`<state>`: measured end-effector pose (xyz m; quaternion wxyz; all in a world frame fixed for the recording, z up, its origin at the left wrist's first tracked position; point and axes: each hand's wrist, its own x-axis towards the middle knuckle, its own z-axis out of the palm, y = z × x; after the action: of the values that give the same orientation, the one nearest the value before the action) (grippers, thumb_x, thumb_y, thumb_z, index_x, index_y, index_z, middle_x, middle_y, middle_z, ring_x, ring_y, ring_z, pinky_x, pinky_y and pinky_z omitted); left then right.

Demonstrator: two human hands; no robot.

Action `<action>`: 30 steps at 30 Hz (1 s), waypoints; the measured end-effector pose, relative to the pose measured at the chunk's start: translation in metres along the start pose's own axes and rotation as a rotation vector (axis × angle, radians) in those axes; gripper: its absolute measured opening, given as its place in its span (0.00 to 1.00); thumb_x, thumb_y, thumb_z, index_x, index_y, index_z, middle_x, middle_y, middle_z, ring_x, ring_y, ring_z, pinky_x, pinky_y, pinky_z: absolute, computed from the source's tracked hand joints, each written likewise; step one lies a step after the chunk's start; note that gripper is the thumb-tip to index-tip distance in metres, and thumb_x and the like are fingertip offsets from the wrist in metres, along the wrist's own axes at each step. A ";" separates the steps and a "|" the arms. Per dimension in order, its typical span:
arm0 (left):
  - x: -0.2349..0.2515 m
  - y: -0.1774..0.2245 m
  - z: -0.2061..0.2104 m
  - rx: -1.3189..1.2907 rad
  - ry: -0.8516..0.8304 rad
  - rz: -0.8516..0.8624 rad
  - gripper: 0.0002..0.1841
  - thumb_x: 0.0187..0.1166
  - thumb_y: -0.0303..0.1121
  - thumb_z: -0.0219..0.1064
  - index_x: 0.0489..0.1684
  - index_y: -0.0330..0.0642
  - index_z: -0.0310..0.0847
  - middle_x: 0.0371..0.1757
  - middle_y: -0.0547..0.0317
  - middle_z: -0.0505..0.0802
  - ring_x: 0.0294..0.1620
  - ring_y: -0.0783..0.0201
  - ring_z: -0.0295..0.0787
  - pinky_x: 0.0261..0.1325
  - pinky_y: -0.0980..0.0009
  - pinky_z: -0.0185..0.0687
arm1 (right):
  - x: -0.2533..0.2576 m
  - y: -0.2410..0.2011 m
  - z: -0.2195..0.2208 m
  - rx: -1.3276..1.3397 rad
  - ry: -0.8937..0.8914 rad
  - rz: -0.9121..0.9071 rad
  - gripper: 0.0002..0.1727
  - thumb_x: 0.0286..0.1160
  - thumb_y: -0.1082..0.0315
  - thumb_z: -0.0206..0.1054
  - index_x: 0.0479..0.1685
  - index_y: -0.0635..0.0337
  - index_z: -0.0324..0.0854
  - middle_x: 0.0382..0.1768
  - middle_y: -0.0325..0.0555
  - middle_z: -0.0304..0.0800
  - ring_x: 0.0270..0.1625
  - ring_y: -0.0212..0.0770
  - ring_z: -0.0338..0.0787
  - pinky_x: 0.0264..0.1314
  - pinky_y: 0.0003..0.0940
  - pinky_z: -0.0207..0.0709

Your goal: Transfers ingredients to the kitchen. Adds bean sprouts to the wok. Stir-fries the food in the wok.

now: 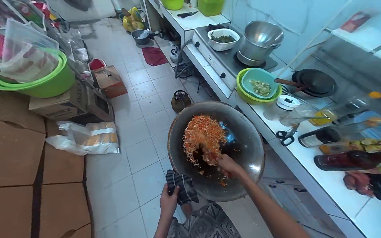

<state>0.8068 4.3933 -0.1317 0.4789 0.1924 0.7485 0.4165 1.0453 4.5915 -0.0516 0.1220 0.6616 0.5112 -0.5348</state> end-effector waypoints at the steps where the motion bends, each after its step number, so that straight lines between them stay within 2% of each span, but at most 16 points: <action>1: -0.001 0.002 -0.001 -0.004 -0.003 -0.001 0.21 0.78 0.28 0.73 0.68 0.30 0.78 0.53 0.42 0.94 0.53 0.54 0.94 0.60 0.54 0.88 | 0.015 0.001 0.006 0.022 0.120 -0.031 0.24 0.95 0.53 0.47 0.73 0.59 0.76 0.40 0.51 0.88 0.30 0.41 0.86 0.35 0.40 0.82; 3: -0.001 0.004 -0.001 -0.003 -0.011 0.006 0.20 0.77 0.28 0.74 0.65 0.31 0.79 0.52 0.43 0.94 0.51 0.55 0.94 0.58 0.55 0.89 | 0.015 0.006 0.003 -0.059 0.317 -0.111 0.25 0.92 0.55 0.52 0.79 0.56 0.77 0.55 0.60 0.92 0.54 0.56 0.93 0.60 0.56 0.84; 4: 0.001 0.005 -0.001 -0.006 -0.012 0.012 0.20 0.77 0.28 0.74 0.65 0.31 0.79 0.51 0.43 0.94 0.50 0.56 0.94 0.57 0.55 0.90 | 0.005 0.012 -0.001 -0.154 0.392 -0.142 0.26 0.91 0.56 0.53 0.83 0.51 0.75 0.57 0.60 0.92 0.59 0.59 0.92 0.66 0.60 0.81; 7: 0.001 0.000 -0.001 -0.016 0.006 0.010 0.20 0.77 0.27 0.74 0.65 0.30 0.79 0.51 0.42 0.94 0.50 0.55 0.94 0.57 0.55 0.90 | -0.036 0.047 0.004 -0.417 0.538 -0.130 0.32 0.85 0.57 0.54 0.92 0.33 0.64 0.53 0.56 0.94 0.55 0.60 0.93 0.59 0.60 0.83; 9: 0.003 0.001 0.002 -0.019 0.008 0.009 0.20 0.77 0.27 0.74 0.65 0.30 0.79 0.51 0.42 0.94 0.51 0.55 0.94 0.58 0.54 0.89 | -0.056 0.070 0.007 -0.499 0.522 -0.101 0.35 0.83 0.60 0.55 0.92 0.26 0.61 0.54 0.57 0.93 0.54 0.61 0.93 0.56 0.61 0.83; 11: 0.004 0.000 0.001 -0.015 -0.004 0.011 0.20 0.76 0.27 0.74 0.64 0.30 0.79 0.51 0.42 0.94 0.51 0.55 0.94 0.59 0.54 0.89 | -0.070 0.077 0.000 -0.547 0.420 -0.038 0.35 0.82 0.63 0.56 0.91 0.23 0.63 0.58 0.57 0.93 0.58 0.61 0.92 0.60 0.62 0.82; 13: 0.005 -0.002 -0.001 -0.017 -0.024 0.012 0.19 0.76 0.27 0.74 0.64 0.30 0.79 0.50 0.42 0.94 0.50 0.55 0.95 0.57 0.55 0.90 | -0.083 0.076 -0.018 -0.552 0.363 -0.005 0.34 0.82 0.62 0.57 0.90 0.25 0.66 0.59 0.55 0.93 0.61 0.60 0.91 0.62 0.63 0.81; 15: 0.006 -0.002 -0.003 -0.021 -0.028 0.011 0.20 0.76 0.27 0.74 0.65 0.30 0.79 0.51 0.43 0.94 0.50 0.56 0.95 0.56 0.55 0.91 | -0.105 0.062 -0.048 -0.560 0.283 0.039 0.29 0.82 0.59 0.60 0.85 0.36 0.74 0.60 0.57 0.92 0.64 0.61 0.90 0.65 0.65 0.79; 17: 0.004 -0.002 -0.003 -0.004 -0.030 0.002 0.21 0.76 0.26 0.74 0.66 0.30 0.78 0.52 0.42 0.94 0.51 0.54 0.95 0.58 0.54 0.90 | -0.129 0.041 -0.073 -0.615 0.109 0.165 0.19 0.80 0.59 0.64 0.64 0.56 0.86 0.54 0.62 0.91 0.59 0.61 0.90 0.62 0.64 0.80; 19: 0.004 0.000 -0.003 0.025 -0.037 0.006 0.22 0.76 0.26 0.74 0.67 0.29 0.78 0.53 0.41 0.94 0.53 0.53 0.94 0.61 0.52 0.88 | -0.134 0.019 -0.078 -0.644 -0.048 0.305 0.18 0.83 0.57 0.63 0.54 0.65 0.84 0.50 0.60 0.89 0.50 0.55 0.92 0.55 0.56 0.83; 21: 0.006 0.000 -0.003 0.031 -0.040 0.004 0.22 0.77 0.27 0.73 0.67 0.29 0.77 0.53 0.40 0.93 0.53 0.52 0.94 0.60 0.51 0.88 | -0.108 0.006 -0.067 -0.573 -0.039 0.273 0.20 0.82 0.58 0.64 0.58 0.68 0.82 0.53 0.64 0.89 0.52 0.58 0.91 0.58 0.58 0.82; 23: 0.005 0.000 -0.002 0.027 -0.036 0.004 0.22 0.77 0.27 0.73 0.68 0.30 0.77 0.53 0.41 0.94 0.52 0.53 0.94 0.59 0.52 0.89 | -0.067 -0.007 -0.051 -0.483 0.100 0.170 0.22 0.79 0.59 0.67 0.61 0.69 0.82 0.59 0.67 0.87 0.62 0.64 0.89 0.63 0.65 0.80; 25: 0.005 0.002 -0.003 0.024 -0.038 0.008 0.22 0.77 0.28 0.74 0.67 0.31 0.78 0.52 0.42 0.94 0.51 0.54 0.95 0.57 0.53 0.90 | -0.026 -0.013 -0.033 -0.434 0.274 0.078 0.20 0.77 0.60 0.64 0.60 0.64 0.84 0.60 0.63 0.89 0.65 0.63 0.89 0.63 0.65 0.81; 26: 0.005 0.003 -0.003 0.022 -0.042 0.010 0.21 0.76 0.28 0.74 0.66 0.31 0.79 0.51 0.42 0.94 0.50 0.54 0.95 0.56 0.53 0.90 | -0.017 -0.014 -0.024 -0.438 0.328 0.037 0.21 0.81 0.60 0.60 0.66 0.62 0.82 0.60 0.63 0.89 0.65 0.62 0.89 0.63 0.64 0.82; 28: 0.007 0.003 -0.004 0.022 -0.055 0.006 0.20 0.75 0.27 0.74 0.63 0.30 0.80 0.50 0.42 0.94 0.49 0.54 0.95 0.55 0.53 0.90 | -0.025 -0.007 -0.010 -0.530 0.386 -0.016 0.26 0.87 0.60 0.54 0.83 0.54 0.71 0.57 0.63 0.90 0.61 0.64 0.91 0.60 0.62 0.83; 30: 0.008 0.001 -0.004 0.019 -0.048 0.000 0.19 0.75 0.26 0.75 0.63 0.30 0.80 0.50 0.43 0.95 0.49 0.54 0.95 0.56 0.53 0.90 | -0.044 0.012 -0.001 -0.647 0.384 -0.036 0.33 0.89 0.60 0.51 0.95 0.40 0.56 0.56 0.63 0.91 0.57 0.65 0.92 0.58 0.62 0.83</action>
<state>0.7991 4.3971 -0.1346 0.4949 0.2067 0.7406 0.4047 1.0598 4.5631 -0.0189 0.2175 0.6679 0.6789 -0.2139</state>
